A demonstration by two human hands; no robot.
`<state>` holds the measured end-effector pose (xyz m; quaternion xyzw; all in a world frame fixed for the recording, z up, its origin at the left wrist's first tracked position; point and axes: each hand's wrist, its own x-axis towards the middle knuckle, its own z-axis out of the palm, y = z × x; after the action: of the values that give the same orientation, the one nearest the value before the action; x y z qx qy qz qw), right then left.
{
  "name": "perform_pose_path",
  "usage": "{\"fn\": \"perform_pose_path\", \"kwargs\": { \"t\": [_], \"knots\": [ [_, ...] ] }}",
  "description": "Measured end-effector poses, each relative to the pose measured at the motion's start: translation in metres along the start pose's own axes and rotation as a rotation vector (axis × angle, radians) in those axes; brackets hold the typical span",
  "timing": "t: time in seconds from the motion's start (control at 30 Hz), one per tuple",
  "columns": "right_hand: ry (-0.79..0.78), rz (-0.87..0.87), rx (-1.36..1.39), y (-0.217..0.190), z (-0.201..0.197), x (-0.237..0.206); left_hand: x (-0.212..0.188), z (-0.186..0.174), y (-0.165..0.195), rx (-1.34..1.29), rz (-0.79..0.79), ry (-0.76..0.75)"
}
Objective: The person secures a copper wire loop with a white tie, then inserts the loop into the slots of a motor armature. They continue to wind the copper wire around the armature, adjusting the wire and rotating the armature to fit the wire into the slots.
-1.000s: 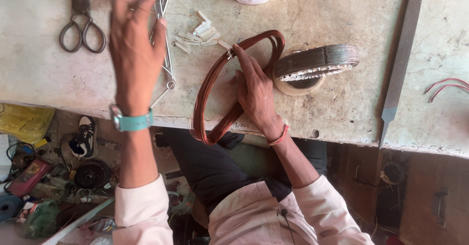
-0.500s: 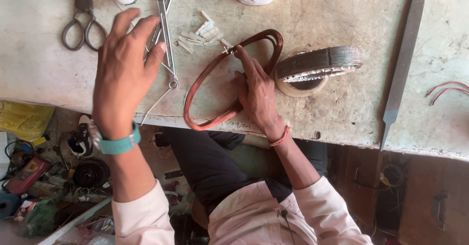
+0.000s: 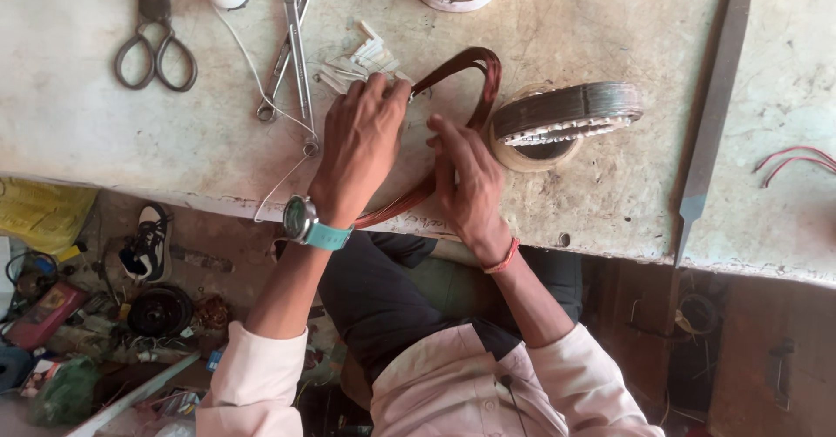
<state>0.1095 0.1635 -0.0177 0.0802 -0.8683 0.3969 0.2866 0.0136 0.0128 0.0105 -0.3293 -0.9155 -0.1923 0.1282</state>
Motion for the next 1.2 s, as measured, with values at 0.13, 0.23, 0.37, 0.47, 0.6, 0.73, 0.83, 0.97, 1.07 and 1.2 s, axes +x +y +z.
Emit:
{"fn": "perform_pose_path", "kwargs": {
  "t": [0.13, 0.23, 0.37, 0.47, 0.6, 0.73, 0.83, 0.97, 1.07, 1.2],
  "knots": [
    [0.001, -0.001, -0.102, -0.008, -0.008, -0.012, -0.001, 0.019, -0.009, 0.055, -0.003, 0.017],
    [-0.002, 0.023, -0.169, -0.013, -0.009, -0.018, -0.001, 0.024, -0.013, 0.052, -0.026, -0.039],
    [-0.100, 0.093, -0.244, -0.016, -0.008, -0.024, 0.005, 0.026, -0.012, 0.046, -0.015, -0.050],
    [-0.155, 0.107, -0.270, -0.016, -0.006, -0.029, 0.010, 0.024, -0.011, 0.070, 0.007, -0.078],
    [-0.125, 0.053, -0.210, -0.015, -0.007, -0.034, 0.010, 0.024, -0.011, -0.039, 0.025, -0.054],
    [-0.136, 0.062, -0.238, -0.017, -0.009, -0.036, 0.010, 0.020, -0.012, -0.087, 0.056, 0.010],
    [-0.155, 0.066, -0.261, -0.017, -0.008, -0.035, 0.014, 0.015, -0.012, -0.059, 0.018, -0.079],
    [-0.161, 0.077, -0.254, -0.017, -0.006, -0.033, 0.027, 0.011, -0.014, -0.039, 0.033, -0.067],
    [-0.184, 0.123, -0.192, -0.016, -0.008, -0.035, 0.036, 0.006, -0.023, -0.027, 0.043, -0.011],
    [-0.160, 0.088, -0.177, -0.015, -0.008, -0.034, 0.048, -0.004, -0.041, 0.094, 0.067, 0.056]
  ]
}}
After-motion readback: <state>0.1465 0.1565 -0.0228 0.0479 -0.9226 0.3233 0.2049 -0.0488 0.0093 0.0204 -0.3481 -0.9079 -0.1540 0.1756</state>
